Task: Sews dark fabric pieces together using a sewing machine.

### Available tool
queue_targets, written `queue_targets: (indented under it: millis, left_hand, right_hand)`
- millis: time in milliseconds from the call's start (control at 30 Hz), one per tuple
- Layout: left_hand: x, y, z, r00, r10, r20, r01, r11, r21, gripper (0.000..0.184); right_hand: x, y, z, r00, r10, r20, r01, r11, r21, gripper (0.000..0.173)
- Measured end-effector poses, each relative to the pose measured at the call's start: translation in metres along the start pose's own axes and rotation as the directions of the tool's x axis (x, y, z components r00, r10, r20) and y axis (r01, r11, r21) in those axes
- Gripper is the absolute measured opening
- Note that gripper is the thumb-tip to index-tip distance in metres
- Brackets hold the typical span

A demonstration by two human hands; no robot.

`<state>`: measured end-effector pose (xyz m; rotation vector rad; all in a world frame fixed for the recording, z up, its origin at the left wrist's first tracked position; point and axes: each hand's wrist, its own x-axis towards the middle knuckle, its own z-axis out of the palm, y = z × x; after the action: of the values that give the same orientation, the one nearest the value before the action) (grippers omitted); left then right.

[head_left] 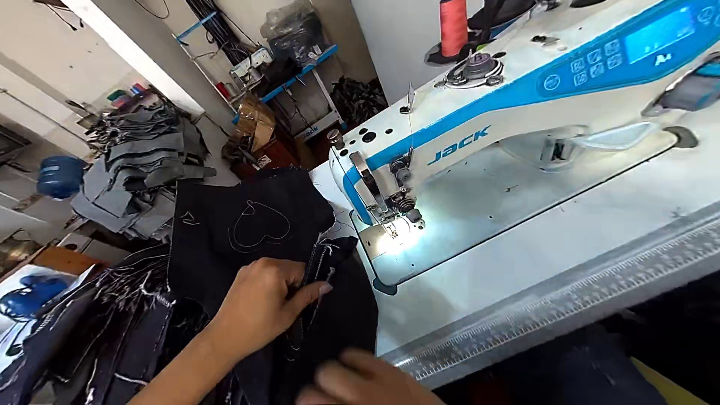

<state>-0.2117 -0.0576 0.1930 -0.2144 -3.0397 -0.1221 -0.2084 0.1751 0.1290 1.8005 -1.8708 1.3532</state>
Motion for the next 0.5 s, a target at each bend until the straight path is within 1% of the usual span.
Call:
queue_targets:
  millis: [33,67,100,167,233,267,300,333,367,400,433,467,500]
  left_hand:
    - [0.001,0.002,-0.001,1.0,-0.009,-0.003,0.009,1.0,-0.011,0.061]
    - [0.002,0.003,-0.002,1.0,-0.014,-0.01,0.014,1.0,-0.011,0.061]
    - [0.003,0.002,-0.004,1.0,-0.014,-0.023,0.014,1.0,0.006,0.06]
    - [0.0,-0.003,-0.012,0.998,0.0,-0.058,0.003,0.998,0.056,0.058]
    - [-0.005,-0.007,-0.021,0.998,0.021,-0.064,-0.016,0.997,0.079,0.057]
    - [-0.006,-0.006,-0.023,0.997,0.043,-0.065,-0.037,0.996,0.086,0.056]
    - [-0.005,-0.003,-0.023,0.995,0.072,-0.064,-0.066,0.994,0.085,0.056]
    - [-0.003,0.003,-0.022,0.994,0.099,-0.046,-0.095,0.993,0.077,0.055]
    - [0.0,0.01,-0.018,0.993,0.122,-0.01,-0.121,0.99,0.069,0.051]
    - [0.002,0.02,-0.012,0.99,0.129,0.05,-0.133,0.989,0.067,0.049]
    - [0.005,0.028,-0.003,0.986,0.116,0.122,-0.126,0.99,0.071,0.047]
    - [0.008,0.034,0.007,0.977,0.08,0.199,-0.096,0.993,0.071,0.05]
    - [0.011,0.035,0.015,0.967,0.045,0.25,-0.06,0.997,0.055,0.054]
  right_hand:
    - [0.006,0.011,0.012,0.999,0.005,-0.04,-0.009,0.996,-0.091,0.029]
    - [0.008,0.021,0.018,0.999,0.033,-0.044,-0.041,0.98,-0.197,0.033]
    - [0.006,0.026,0.017,0.997,0.065,-0.035,-0.073,0.957,-0.279,0.038]
    - [0.0,0.022,-0.003,0.994,0.107,0.024,-0.091,0.927,-0.363,0.05]
    - [-0.004,0.01,-0.023,0.981,0.145,0.131,-0.089,0.929,-0.358,0.054]
    - [-0.002,0.009,-0.024,0.972,0.153,0.178,-0.088,0.941,-0.326,0.053]
    - [0.0,0.014,-0.016,0.965,0.159,0.21,-0.094,0.953,-0.289,0.046]
    - [0.003,0.028,0.0,0.963,0.164,0.216,-0.106,0.96,-0.258,0.037]
    - [0.005,0.05,0.02,0.955,0.185,0.232,-0.128,0.962,-0.241,0.032]
    - [0.006,0.075,0.034,0.92,0.227,0.319,-0.167,0.964,-0.206,0.041]
    - [0.005,0.1,0.042,0.868,0.246,0.431,-0.196,0.968,-0.158,0.058]
    - [0.002,0.118,0.045,0.823,0.236,0.517,-0.186,0.971,-0.148,0.069]
    - [-0.003,0.122,0.043,0.811,0.219,0.543,-0.162,0.975,-0.151,0.073]
